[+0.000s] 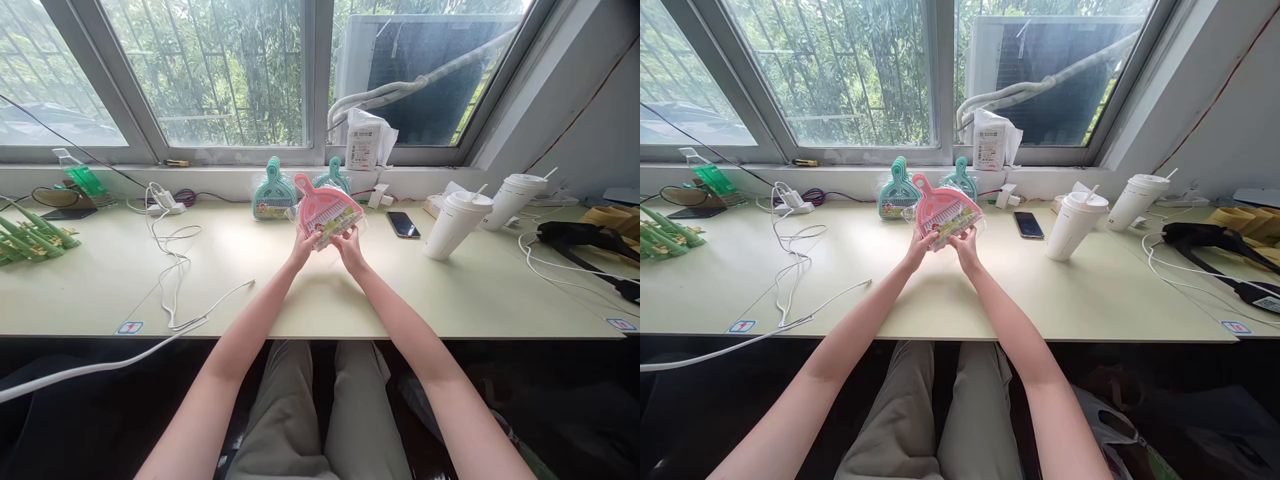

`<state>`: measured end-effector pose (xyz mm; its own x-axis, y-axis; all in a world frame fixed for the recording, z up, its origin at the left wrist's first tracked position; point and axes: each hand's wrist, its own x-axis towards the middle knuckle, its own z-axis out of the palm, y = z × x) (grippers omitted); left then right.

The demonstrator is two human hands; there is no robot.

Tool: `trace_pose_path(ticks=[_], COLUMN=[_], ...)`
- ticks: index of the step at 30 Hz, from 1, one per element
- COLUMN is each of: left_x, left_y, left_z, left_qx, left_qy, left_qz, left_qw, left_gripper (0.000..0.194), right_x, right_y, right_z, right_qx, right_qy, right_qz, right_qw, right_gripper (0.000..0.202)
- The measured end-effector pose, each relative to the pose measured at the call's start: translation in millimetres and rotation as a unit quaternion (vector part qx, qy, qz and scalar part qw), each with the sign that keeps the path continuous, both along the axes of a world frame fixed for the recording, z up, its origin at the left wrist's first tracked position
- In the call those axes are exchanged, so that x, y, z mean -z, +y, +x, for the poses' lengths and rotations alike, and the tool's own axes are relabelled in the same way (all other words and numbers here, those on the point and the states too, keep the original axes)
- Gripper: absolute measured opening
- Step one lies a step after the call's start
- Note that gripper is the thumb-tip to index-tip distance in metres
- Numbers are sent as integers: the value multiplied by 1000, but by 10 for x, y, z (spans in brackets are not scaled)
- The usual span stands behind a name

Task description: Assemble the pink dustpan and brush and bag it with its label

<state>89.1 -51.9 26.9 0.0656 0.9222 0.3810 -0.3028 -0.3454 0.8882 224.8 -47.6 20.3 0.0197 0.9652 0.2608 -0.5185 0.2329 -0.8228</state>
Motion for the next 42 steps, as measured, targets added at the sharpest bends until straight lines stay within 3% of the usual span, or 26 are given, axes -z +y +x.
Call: trace_pose_path(ticks=[9, 15, 22, 33, 38, 40, 42], left_x=[-77, -44, -84, -58, -63, -62, -52], left_y=[10, 53, -5, 15, 80, 127, 177], left_z=[-185, -209, -214, -203, -331, -445, -560], left_qx=[4, 17, 5, 4, -38, -72, -103], left_qy=[5, 38, 80, 69, 28, -1, -34], left_qz=[-22, -43, -68, -79, -109, -129, -148], left_qw=[1000, 998, 995, 994, 993, 989, 983], left_gripper=[66, 71, 61, 66, 66, 62, 57], right_x=[19, 83, 66, 17, -10, 13, 49], right_y=[90, 123, 100, 74, 176, 220, 244], right_z=[43, 53, 48, 60, 220, 313, 395], right_qx=[-40, 9, 12, -2, -72, -8, 116], right_qy=[-24, -21, -16, -16, -147, -235, -331], right_qz=[-19, -91, -89, -96, -91, -70, 6], right_qw=[999, 996, 996, 995, 982, 969, 936], right_gripper=[51, 45, 45, 40, 15, 17, 28])
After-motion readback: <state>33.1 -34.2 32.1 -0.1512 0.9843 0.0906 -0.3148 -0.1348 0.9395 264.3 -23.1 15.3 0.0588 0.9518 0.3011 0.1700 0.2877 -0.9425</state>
